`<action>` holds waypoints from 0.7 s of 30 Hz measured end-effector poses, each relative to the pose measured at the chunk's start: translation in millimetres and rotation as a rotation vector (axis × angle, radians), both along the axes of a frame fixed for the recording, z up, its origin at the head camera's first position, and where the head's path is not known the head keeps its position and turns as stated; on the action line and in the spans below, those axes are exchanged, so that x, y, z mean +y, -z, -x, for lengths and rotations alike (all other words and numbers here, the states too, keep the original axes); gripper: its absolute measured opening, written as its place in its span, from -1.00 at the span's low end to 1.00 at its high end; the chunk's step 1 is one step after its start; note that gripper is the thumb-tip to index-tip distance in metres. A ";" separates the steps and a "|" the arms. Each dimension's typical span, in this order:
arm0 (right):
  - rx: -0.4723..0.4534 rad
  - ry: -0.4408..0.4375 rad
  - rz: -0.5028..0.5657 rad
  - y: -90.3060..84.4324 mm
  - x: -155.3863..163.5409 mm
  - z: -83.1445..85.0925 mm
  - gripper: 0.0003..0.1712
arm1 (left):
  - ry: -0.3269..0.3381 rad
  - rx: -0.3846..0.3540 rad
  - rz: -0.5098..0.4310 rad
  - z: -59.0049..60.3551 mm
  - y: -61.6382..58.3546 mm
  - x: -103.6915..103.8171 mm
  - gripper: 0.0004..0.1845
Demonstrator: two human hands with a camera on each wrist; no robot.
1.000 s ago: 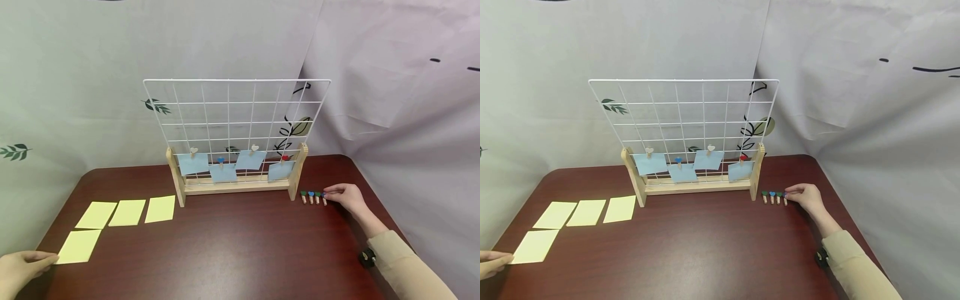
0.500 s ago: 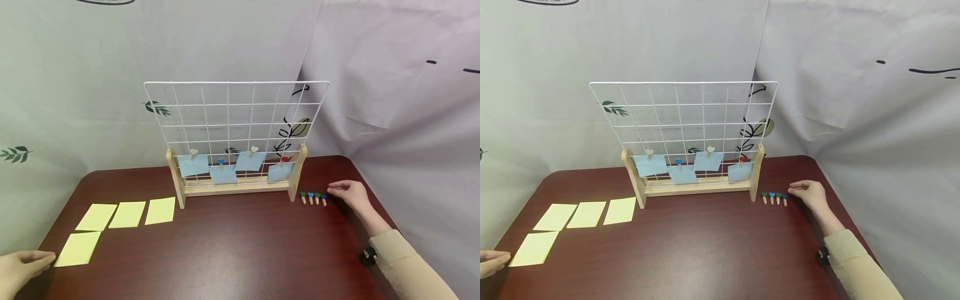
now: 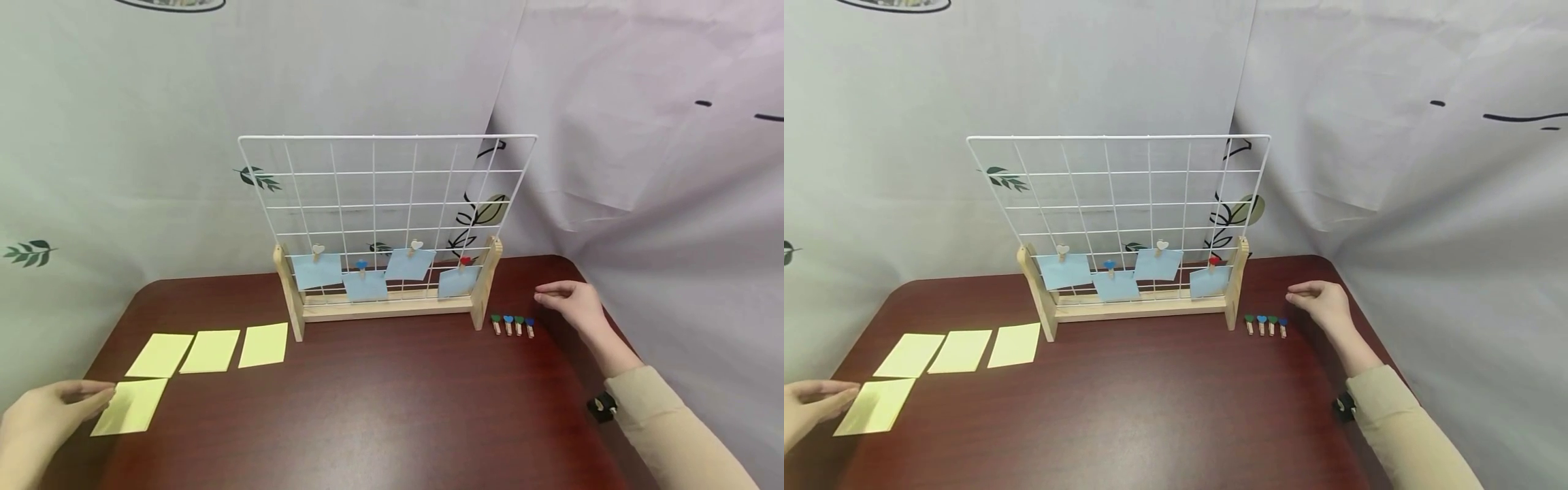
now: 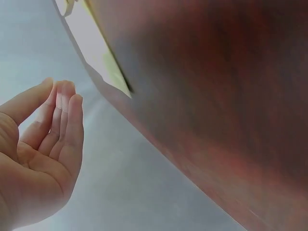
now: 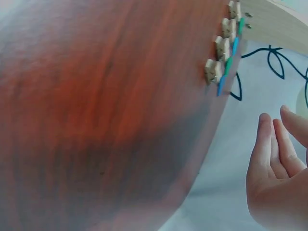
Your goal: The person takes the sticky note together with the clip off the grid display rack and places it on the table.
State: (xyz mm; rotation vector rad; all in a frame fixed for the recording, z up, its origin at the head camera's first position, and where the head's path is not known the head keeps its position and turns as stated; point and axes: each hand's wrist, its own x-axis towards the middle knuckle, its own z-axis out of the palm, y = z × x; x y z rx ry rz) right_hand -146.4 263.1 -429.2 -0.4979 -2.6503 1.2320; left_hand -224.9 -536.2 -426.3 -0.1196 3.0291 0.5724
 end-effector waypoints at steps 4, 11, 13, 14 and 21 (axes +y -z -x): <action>0.021 -0.010 0.019 -7.1 -4.3 2.6 -0.57 | 0.052 0.065 -0.053 3.4 -1.9 12.8 -0.60; 0.036 -0.030 0.043 -20.1 -14.7 6.3 -0.55 | 0.064 0.029 -0.131 14.3 -11.8 45.5 -0.58; 0.041 -0.038 0.047 -23.3 -18.5 7.1 -0.55 | 0.067 0.020 -0.148 17.2 -14.0 56.7 -0.58; 0.045 -0.043 0.050 -24.9 -20.4 7.5 -0.55 | 0.067 0.022 -0.156 18.6 -14.9 62.5 -0.59; 0.071 -0.075 0.068 -36.3 -34.6 7.7 -0.57 | 0.094 0.074 -0.207 23.8 -15.6 99.1 -0.60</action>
